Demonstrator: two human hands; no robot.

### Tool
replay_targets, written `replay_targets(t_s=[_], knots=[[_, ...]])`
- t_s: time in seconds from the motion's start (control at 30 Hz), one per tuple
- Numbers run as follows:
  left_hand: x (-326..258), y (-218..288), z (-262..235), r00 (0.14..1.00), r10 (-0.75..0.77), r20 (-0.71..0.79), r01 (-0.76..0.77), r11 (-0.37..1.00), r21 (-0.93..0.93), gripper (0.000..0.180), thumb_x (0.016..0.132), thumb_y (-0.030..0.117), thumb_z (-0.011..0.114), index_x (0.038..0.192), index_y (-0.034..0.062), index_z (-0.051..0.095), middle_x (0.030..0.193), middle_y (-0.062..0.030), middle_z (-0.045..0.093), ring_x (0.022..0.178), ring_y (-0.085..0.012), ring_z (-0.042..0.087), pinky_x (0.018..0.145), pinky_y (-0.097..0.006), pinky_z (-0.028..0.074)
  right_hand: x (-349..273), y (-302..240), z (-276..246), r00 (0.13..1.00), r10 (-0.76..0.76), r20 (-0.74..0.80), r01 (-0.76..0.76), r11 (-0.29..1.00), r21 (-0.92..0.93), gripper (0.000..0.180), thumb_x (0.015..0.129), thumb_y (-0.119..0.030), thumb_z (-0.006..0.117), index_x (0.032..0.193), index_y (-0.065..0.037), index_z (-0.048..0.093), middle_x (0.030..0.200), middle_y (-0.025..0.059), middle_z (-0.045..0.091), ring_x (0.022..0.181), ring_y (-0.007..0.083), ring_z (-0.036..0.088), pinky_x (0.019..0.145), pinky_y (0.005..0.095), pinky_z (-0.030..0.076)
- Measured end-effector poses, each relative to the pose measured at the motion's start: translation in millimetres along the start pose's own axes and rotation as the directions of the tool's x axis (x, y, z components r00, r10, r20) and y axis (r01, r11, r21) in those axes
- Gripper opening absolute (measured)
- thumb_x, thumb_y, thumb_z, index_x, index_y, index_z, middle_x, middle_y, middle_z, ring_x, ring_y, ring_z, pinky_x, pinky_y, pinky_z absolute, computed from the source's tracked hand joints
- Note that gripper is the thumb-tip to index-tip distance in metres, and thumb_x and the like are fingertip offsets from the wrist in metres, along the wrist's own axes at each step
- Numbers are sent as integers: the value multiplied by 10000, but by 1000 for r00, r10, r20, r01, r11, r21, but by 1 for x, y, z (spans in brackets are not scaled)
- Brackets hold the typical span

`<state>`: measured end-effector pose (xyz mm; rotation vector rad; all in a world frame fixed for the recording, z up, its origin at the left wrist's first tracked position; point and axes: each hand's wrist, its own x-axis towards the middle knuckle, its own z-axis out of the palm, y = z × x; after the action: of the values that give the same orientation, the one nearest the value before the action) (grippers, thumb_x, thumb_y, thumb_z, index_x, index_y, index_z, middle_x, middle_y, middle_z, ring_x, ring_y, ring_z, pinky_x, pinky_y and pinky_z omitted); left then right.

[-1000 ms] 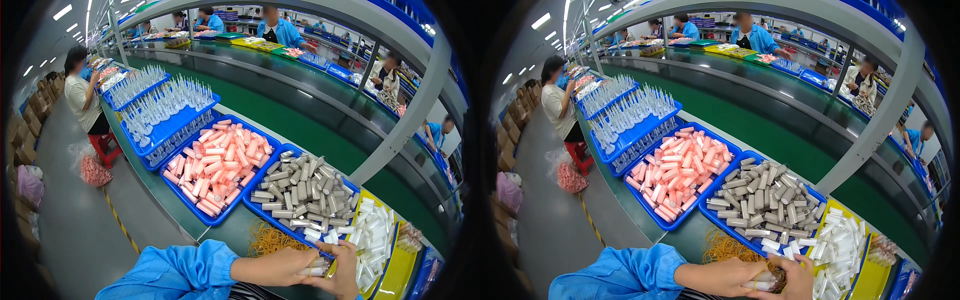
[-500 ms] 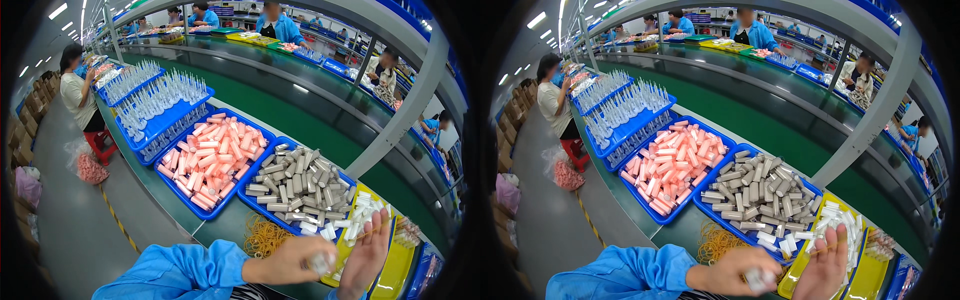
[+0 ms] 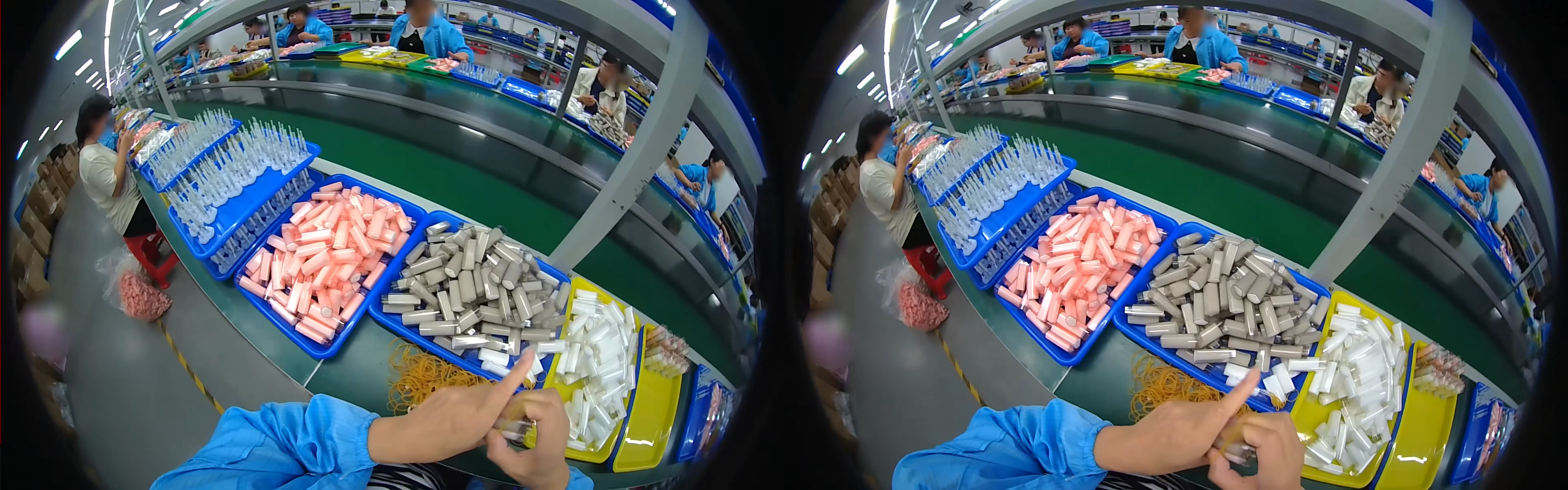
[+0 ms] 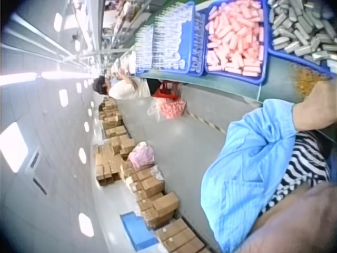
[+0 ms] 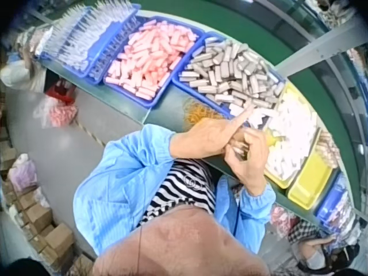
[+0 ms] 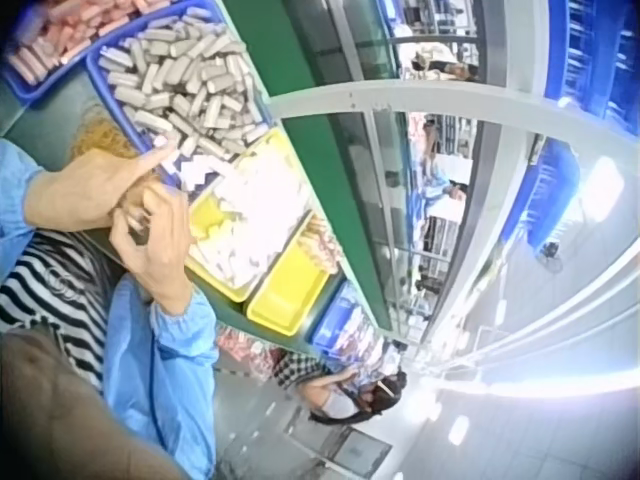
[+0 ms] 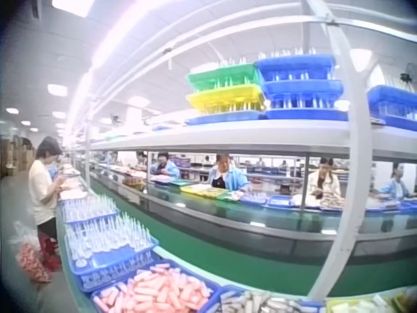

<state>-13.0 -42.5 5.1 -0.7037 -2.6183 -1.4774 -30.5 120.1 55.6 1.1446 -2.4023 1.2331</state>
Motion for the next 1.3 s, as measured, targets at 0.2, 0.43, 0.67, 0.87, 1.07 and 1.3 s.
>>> replay_targets(t_s=[0.2,0.43,0.67,0.87,1.07,1.3], knots=[[2,2,0,982,-157,103,174,967,-189,914,839,204,728,1550,108,162,1035,-201,658,888,-368,668,749,-400,534,-34,33,5,974,150,172,-179,970,167,837,655,-262,882,1323,4,456,1204,179,531,1071,320,540,912,391,449],[5,-5,-4,962,-251,104,263,764,-589,574,891,292,712,1332,24,459,1152,-138,610,1040,-173,603,853,-305,498,-25,28,17,990,-141,17,137,911,-390,935,541,-234,918,1330,-11,468,1252,177,506,1105,363,537,929,423,454],[-1,-8,1,909,-213,358,409,293,-864,398,1015,259,535,1308,6,447,1082,-85,609,940,-114,586,801,-258,478,-16,22,7,998,-36,-44,24,965,-263,782,552,-107,819,1262,16,514,1213,201,580,1046,357,591,875,450,497],[-5,-9,1,900,-244,360,435,533,-726,398,1025,225,516,1335,-1,406,1137,-82,586,1041,-138,600,900,-270,482,-23,36,13,990,-137,-29,121,942,-313,751,552,-117,823,1230,40,542,1187,215,612,1019,382,631,846,425,527],[-10,-4,-1,942,-265,206,300,395,-868,567,953,49,607,1452,6,339,1315,-112,535,1118,-150,574,964,-289,459,-26,44,6,995,-14,-99,-4,984,-179,812,563,-178,885,1271,-3,531,1265,213,592,1078,389,607,891,421,505],[-29,-18,1,949,-290,128,290,634,-717,556,889,-15,674,1397,-17,449,1321,-144,544,1087,-172,605,924,-294,510,-31,47,-14,921,359,150,-389,858,335,565,797,-124,785,1305,-10,565,1193,155,617,1081,231,613,848,321,506]])
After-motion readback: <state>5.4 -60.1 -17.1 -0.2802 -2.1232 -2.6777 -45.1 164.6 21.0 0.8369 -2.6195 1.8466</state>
